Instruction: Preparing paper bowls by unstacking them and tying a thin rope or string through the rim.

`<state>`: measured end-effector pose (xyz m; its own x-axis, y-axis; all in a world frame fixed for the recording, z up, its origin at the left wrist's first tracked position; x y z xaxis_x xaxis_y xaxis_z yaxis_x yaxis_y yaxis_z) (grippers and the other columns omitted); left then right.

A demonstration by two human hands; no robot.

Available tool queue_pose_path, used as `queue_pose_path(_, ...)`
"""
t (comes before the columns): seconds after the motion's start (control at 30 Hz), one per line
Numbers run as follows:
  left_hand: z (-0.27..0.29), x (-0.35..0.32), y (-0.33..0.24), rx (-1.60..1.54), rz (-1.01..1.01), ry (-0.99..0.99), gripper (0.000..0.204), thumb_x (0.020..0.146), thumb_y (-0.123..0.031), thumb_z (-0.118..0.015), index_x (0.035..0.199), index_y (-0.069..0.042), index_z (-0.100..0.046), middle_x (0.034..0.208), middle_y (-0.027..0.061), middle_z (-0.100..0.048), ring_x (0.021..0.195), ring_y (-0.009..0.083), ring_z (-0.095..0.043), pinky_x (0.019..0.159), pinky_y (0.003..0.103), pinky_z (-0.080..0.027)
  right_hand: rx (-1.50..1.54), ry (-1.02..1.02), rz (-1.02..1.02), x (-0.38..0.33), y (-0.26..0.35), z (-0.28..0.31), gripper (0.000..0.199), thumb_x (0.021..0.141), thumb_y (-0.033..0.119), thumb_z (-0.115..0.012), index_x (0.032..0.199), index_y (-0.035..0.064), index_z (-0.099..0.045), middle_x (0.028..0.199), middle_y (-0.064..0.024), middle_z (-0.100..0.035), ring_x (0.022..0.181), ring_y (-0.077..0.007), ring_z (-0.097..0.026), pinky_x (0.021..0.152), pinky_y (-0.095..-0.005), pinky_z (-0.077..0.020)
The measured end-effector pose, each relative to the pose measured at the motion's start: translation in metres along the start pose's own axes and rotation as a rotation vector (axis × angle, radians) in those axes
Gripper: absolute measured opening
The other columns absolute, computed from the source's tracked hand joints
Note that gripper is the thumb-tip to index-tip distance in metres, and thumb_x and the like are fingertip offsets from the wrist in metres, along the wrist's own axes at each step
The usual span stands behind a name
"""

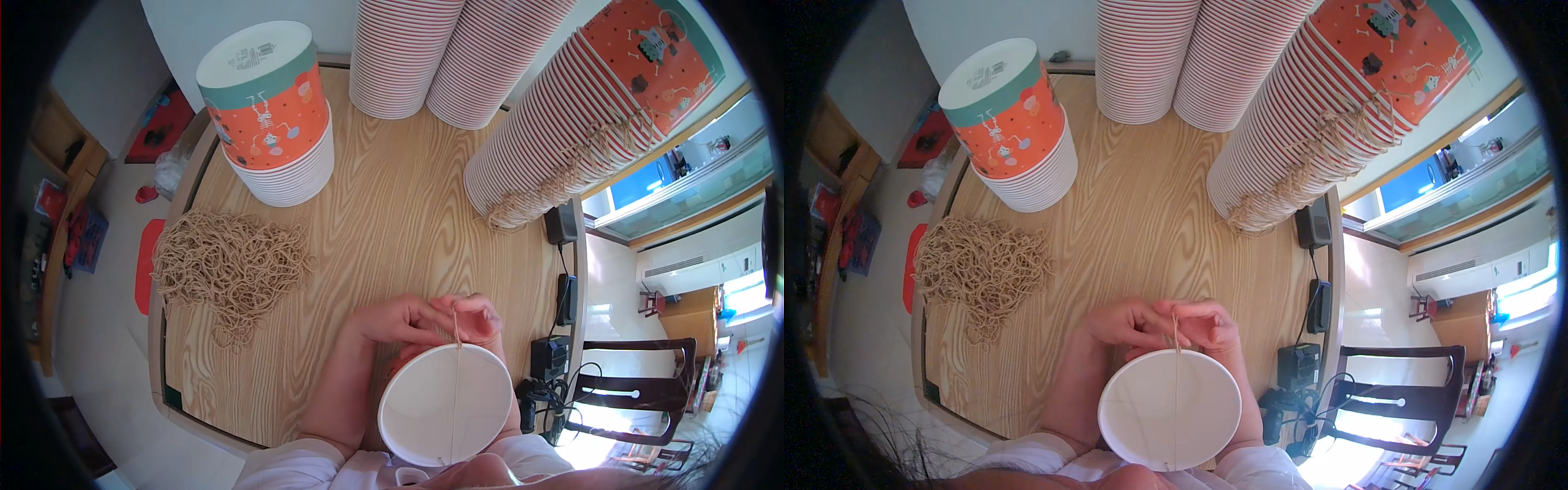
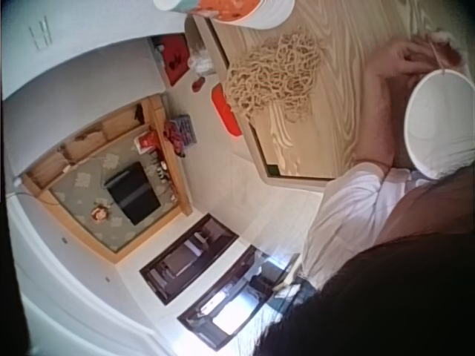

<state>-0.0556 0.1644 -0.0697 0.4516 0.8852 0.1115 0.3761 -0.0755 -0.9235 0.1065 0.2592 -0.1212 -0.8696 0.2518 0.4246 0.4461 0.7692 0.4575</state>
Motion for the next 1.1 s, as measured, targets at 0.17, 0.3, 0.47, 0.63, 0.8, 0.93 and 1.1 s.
queue_pose_path(0.17,-0.001,0.003,0.006,-0.112,-0.045,0.071,0.017,0.083,-0.004,-0.062,0.098,-0.003,-0.067,0.082,0.002,-0.062,0.061,0.0037,-0.055,0.049,0.017,-0.041,-0.013,0.036,-0.006,0.004,0.004,-0.001,0.06,0.074,0.027,-0.067,0.12,-0.0074,-0.05,0.132,-0.0273,-0.039,0.128,-0.0378,-0.033,0.102,-0.0512,-0.0288)
queue_pose_path(0.3,-0.004,0.005,0.004,-0.093,-0.133,0.017,0.012,0.081,-0.003,-0.063,0.092,-0.002,-0.067,0.076,0.0012,-0.062,0.055,0.005,-0.054,0.047,0.017,-0.041,-0.054,0.037,0.002,0.007,0.004,-0.004,0.059,0.077,0.028,-0.067,0.121,-0.0072,-0.05,0.133,-0.0276,-0.039,0.128,-0.0378,-0.032,0.101,-0.0513,-0.0301)
queue_pose_path(0.47,-0.003,0.004,0.007,-0.109,-0.108,-0.007,0.01,0.08,-0.003,-0.064,0.089,-0.002,-0.066,0.071,0.0008,-0.061,0.05,0.005,-0.052,0.044,0.018,-0.04,-0.094,0.059,-0.005,0.005,0.004,0.002,0.058,0.077,0.027,-0.066,0.121,-0.0067,-0.05,0.132,-0.027,-0.04,0.129,-0.0383,-0.031,0.101,-0.0513,-0.0291)
queue_pose_path(0.63,-0.002,0.003,0.007,-0.078,-0.051,-0.06,0.008,0.082,-0.004,-0.062,0.089,-0.003,-0.066,0.066,-0.0009,-0.06,0.048,0.0036,-0.048,0.042,0.018,-0.035,-0.116,0.03,-0.004,0.005,0.003,0.002,0.057,0.076,0.027,-0.067,0.12,-0.0063,-0.051,0.13,-0.0251,-0.043,0.129,-0.0378,-0.031,0.103,-0.0506,-0.0269)
queue_pose_path(0.8,0.0,0.002,0.005,-0.036,0.012,-0.08,0.008,0.083,-0.006,-0.062,0.088,-0.002,-0.066,0.07,-0.0008,-0.061,0.051,0.0041,-0.05,0.045,0.018,-0.038,-0.169,0.012,-0.005,0.006,0.003,0.001,0.059,0.075,0.028,-0.068,0.12,-0.0059,-0.051,0.127,-0.0235,-0.047,0.128,-0.0359,-0.034,0.107,-0.0476,-0.0207)
queue_pose_path(0.93,0.002,-0.003,0.005,-0.087,0.033,-0.128,0.01,0.083,-0.01,-0.063,0.086,-0.001,-0.067,0.074,0.0004,-0.062,0.053,0.0045,-0.05,0.047,0.019,-0.039,-0.096,-0.112,-0.126,0.004,0.006,-0.008,0.06,0.075,0.029,-0.067,0.121,-0.0044,-0.051,0.128,-0.0223,-0.047,0.128,-0.0359,-0.034,0.107,-0.0482,-0.0197)
queue_pose_path(1.1,0.012,-0.011,0.013,-0.052,0.033,-0.289,0.011,0.085,-0.014,-0.062,0.087,-0.004,-0.066,0.065,-0.0027,-0.055,0.05,0.0029,-0.046,0.045,0.018,-0.034,-0.153,-0.082,-0.047,0.014,0.006,-0.009,0.061,0.08,0.035,-0.064,0.129,0.0034,-0.044,0.133,-0.0175,-0.043,0.129,-0.0321,-0.033,0.103,-0.0479,-0.0291)
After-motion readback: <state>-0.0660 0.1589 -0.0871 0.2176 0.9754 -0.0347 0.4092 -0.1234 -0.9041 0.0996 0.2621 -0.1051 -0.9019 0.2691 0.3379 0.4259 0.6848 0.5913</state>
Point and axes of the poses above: each hand's wrist, its own x-axis towards the middle knuckle, its own z-axis out of the back of the hand, y = z × x, the point moved 1 cm from there along x, towards the middle knuckle
